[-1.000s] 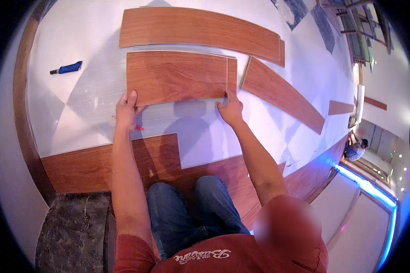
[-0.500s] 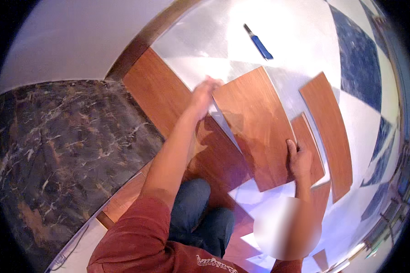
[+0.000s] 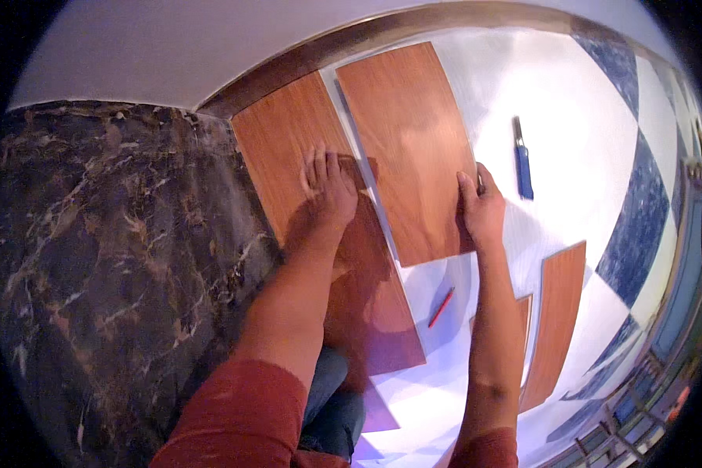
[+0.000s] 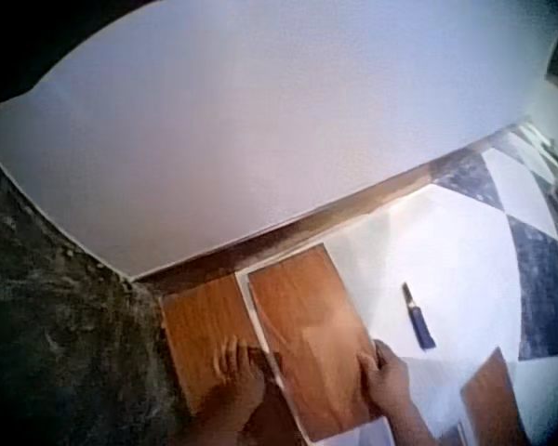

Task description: The person installs laminate flooring by positioning wood panels on the ground and tapping them into place using a hammer.

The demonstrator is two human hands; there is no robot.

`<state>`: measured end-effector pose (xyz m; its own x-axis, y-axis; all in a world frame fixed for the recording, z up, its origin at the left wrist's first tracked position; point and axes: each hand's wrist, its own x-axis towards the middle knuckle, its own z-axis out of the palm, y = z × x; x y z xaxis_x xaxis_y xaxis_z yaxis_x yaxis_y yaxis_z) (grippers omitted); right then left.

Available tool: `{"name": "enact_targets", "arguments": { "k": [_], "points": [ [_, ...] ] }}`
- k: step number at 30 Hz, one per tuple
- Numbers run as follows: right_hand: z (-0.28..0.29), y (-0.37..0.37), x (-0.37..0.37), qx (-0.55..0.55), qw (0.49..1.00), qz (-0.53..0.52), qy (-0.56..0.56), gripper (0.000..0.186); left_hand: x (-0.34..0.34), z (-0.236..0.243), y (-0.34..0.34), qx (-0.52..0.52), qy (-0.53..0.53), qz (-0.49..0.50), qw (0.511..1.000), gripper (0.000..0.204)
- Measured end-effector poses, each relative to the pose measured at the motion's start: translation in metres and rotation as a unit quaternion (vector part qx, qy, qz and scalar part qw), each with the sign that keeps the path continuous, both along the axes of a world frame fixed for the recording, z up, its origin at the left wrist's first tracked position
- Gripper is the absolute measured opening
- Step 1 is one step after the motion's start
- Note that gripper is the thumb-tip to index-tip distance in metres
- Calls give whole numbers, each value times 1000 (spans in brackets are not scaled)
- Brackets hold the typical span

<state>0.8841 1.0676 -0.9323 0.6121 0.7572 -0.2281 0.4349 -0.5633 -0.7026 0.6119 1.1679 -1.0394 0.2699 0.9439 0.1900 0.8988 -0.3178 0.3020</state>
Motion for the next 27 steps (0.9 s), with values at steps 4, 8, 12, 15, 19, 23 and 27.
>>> {"name": "enact_targets", "arguments": {
  "k": [4,8,12,15,19,23,27],
  "points": [
    [-27,44,-13,-22,1000,1,13,52,2,12,5,-35,28,15,999,57],
    [-39,55,-18,-35,999,25,17,58,1,12,5,-51,11,19,998,57],
    [-41,57,-18,-62,998,11,10,57,1,12,6,-36,-8,10,999,60],
    [-40,56,-18,-93,995,19,-11,58,1,16,6,-50,-20,10,998,63],
    [-38,56,-19,-111,992,29,-52,58,3,22,5,-71,-3,14,997,69],
    [-37,55,-22,-131,989,33,-58,57,3,23,3,-72,-20,9,997,78],
    [-36,54,-29,-114,986,37,-114,56,2,22,3,-59,-24,0,998,87]
  ]
}}
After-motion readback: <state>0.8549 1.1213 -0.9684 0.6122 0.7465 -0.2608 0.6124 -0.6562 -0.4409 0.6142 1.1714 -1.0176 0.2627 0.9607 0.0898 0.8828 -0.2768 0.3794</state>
